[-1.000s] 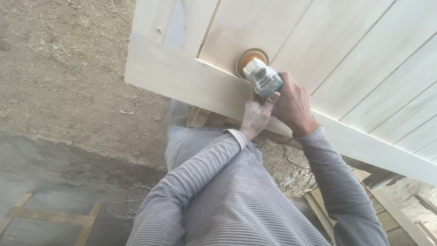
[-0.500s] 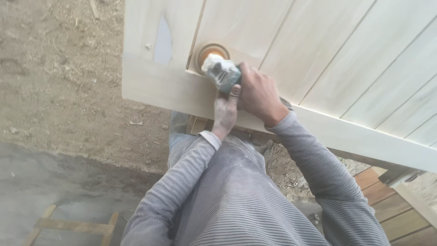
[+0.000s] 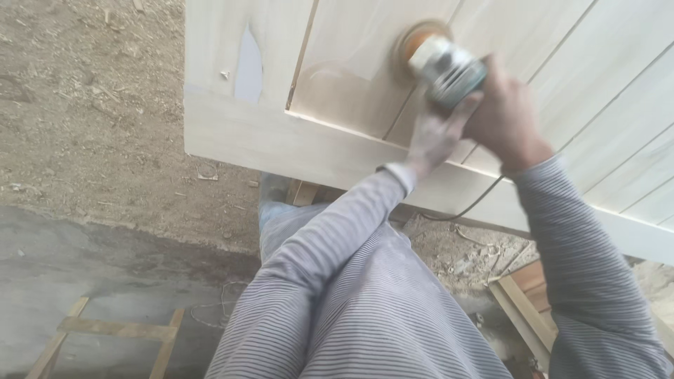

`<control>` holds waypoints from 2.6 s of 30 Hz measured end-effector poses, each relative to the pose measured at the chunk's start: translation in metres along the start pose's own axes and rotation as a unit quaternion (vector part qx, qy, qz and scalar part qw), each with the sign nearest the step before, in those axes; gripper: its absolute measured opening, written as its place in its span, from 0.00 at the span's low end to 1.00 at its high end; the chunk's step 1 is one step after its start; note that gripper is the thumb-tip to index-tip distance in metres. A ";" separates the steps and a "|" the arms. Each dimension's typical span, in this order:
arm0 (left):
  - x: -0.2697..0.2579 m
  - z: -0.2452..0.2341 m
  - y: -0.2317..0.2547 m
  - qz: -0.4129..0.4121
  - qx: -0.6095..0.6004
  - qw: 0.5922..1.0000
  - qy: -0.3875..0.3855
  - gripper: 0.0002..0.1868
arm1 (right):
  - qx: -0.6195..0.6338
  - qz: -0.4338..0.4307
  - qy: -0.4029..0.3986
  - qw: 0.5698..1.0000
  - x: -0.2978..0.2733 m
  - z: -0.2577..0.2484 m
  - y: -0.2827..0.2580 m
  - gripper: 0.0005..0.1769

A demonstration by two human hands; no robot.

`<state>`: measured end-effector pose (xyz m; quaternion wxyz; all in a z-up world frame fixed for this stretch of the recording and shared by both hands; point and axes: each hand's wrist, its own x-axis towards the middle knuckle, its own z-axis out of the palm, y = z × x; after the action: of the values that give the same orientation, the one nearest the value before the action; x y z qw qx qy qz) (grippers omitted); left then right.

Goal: The person uses an orbital sander to smooth the surface of a large wooden door. They move the sander across the panels and edges, occasionally touching the surface with their left hand to check progress.

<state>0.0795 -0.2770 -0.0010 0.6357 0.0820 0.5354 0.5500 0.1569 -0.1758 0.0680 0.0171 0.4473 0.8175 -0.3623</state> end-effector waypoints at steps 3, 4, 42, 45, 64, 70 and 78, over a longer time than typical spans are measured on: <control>0.061 0.025 0.032 -0.095 0.125 0.985 -0.066 0.49 | 0.065 0.082 0.028 0.994 0.026 -0.036 0.004 0.25; 0.073 0.032 0.040 -0.104 0.166 0.978 -0.067 0.49 | 0.065 0.075 0.052 0.994 0.029 -0.042 0.003 0.24; -0.104 -0.125 0.085 0.076 0.548 0.814 -0.175 0.23 | -0.043 0.041 0.033 0.998 0.114 -0.030 -0.057 0.30; -0.115 -0.137 0.090 -0.051 0.317 0.945 -0.053 0.24 | -0.067 0.038 -0.053 0.996 0.067 0.015 -0.078 0.34; -0.081 -0.178 0.097 -0.030 -0.008 0.991 0.128 0.41 | -0.025 -0.076 -0.110 0.991 0.059 0.100 -0.185 0.18; 0.029 -0.112 0.080 0.054 -0.075 0.993 0.076 0.27 | -0.079 -0.038 -0.084 0.993 0.121 0.037 -0.113 0.19; 0.183 -0.013 0.161 0.086 0.012 0.995 0.042 0.36 | 0.005 -0.093 -0.001 0.996 0.216 -0.082 -0.077 0.27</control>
<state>-0.0614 -0.0779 -0.0026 0.5621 0.1124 0.5594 0.5987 -0.0054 0.0031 0.0972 -0.0178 0.3686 0.8540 -0.3668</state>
